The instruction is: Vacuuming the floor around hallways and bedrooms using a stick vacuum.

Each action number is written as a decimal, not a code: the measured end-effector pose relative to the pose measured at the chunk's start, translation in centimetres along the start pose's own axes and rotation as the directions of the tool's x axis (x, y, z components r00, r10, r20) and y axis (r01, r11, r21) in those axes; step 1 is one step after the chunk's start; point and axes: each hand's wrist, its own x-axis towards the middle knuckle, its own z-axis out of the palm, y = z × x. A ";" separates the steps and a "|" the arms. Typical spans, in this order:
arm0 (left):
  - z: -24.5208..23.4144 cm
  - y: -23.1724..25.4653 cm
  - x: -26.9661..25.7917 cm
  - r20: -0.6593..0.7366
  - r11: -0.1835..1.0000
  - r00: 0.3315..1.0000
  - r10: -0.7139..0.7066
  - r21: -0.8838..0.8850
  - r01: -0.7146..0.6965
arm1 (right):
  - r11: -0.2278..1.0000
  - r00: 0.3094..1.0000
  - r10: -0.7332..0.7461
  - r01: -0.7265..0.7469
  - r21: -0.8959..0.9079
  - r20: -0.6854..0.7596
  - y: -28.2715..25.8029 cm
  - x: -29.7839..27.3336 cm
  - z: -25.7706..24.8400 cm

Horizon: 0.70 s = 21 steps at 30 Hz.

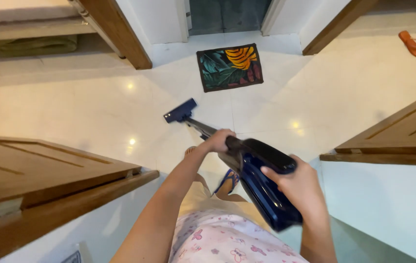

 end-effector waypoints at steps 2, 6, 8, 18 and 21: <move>-3.4 0.4 -0.3 -0.012 0.989 0.996 -0.083 0.119 0.084 | 0.995 0.995 -0.098 0.097 -0.021 -0.025 0.6 2.1 2.8; -8.1 -1.9 -0.9 -0.187 0.796 0.875 -0.447 0.363 0.484 | 0.990 0.989 -0.130 0.133 -0.038 0.063 -2.2 4.6 8.4; -7.3 -8.2 -1.0 -0.224 0.772 0.830 -0.511 0.305 0.558 | 0.993 0.991 -0.116 0.117 -0.010 0.069 -2.6 6.2 10.9; -10.2 -9.9 0.0 -0.082 0.981 0.995 0.063 0.190 -0.046 | 0.997 0.996 -0.059 0.062 -0.041 0.071 -6.2 5.4 10.9; -9.2 -4.4 0.1 -0.019 0.980 0.986 0.164 -0.114 -0.165 | 0.987 1.000 0.024 -0.024 -0.161 -0.001 -8.1 2.2 6.7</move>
